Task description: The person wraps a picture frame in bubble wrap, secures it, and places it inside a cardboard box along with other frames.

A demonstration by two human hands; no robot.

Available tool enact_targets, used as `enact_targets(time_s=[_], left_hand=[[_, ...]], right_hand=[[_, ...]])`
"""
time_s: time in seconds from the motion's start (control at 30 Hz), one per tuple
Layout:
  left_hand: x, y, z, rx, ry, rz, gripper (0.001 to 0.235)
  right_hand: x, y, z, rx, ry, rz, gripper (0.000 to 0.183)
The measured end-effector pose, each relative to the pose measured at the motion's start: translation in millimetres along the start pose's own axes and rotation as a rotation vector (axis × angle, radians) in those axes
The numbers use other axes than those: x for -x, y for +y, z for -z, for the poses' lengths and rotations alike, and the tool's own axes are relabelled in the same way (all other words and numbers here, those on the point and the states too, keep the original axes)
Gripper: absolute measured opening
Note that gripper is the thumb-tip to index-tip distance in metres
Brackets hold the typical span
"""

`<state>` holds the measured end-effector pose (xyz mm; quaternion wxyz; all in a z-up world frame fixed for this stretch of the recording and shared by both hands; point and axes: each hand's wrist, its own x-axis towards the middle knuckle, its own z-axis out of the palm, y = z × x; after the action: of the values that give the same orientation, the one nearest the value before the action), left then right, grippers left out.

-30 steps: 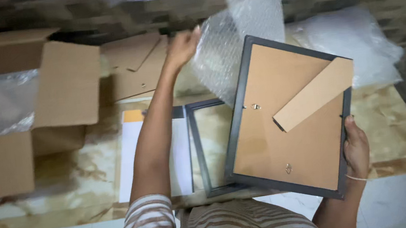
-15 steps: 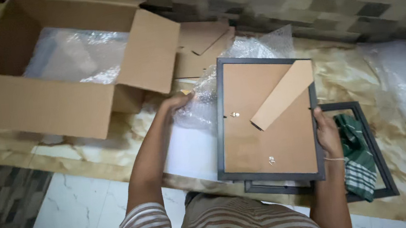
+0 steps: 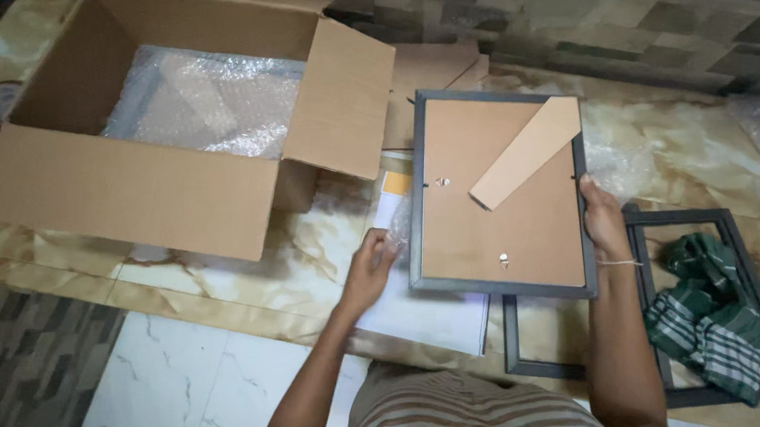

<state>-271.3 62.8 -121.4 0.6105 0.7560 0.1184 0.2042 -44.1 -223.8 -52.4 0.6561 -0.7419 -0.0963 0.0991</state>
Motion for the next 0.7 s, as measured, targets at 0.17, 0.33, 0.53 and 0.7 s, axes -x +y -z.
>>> enact_targets(time_s=[0.17,0.33,0.53,0.7], left_hand=[[-15.4,0.0,63.9,0.005,-0.029,0.315,0.035],[-51.4,16.4,97.0,-0.722,-0.106,0.547,0.034],[-40.3,79.5,4.9,-0.434,0.204,0.221,0.036],[-49.7,73.9,-36.1,0.215,0.142,0.479,0.054]], right_hand=[[-37.6,62.3,33.3,-0.117,0.019,-0.097,0.031],[-9.1,18.2,8.2,0.076,0.016,-0.094,0.036],[-1.9,35.7,-10.5,0.217,0.023,-0.028,0.034],[-23.2,49.9,-5.8,0.075,-0.031,-0.054,0.032]])
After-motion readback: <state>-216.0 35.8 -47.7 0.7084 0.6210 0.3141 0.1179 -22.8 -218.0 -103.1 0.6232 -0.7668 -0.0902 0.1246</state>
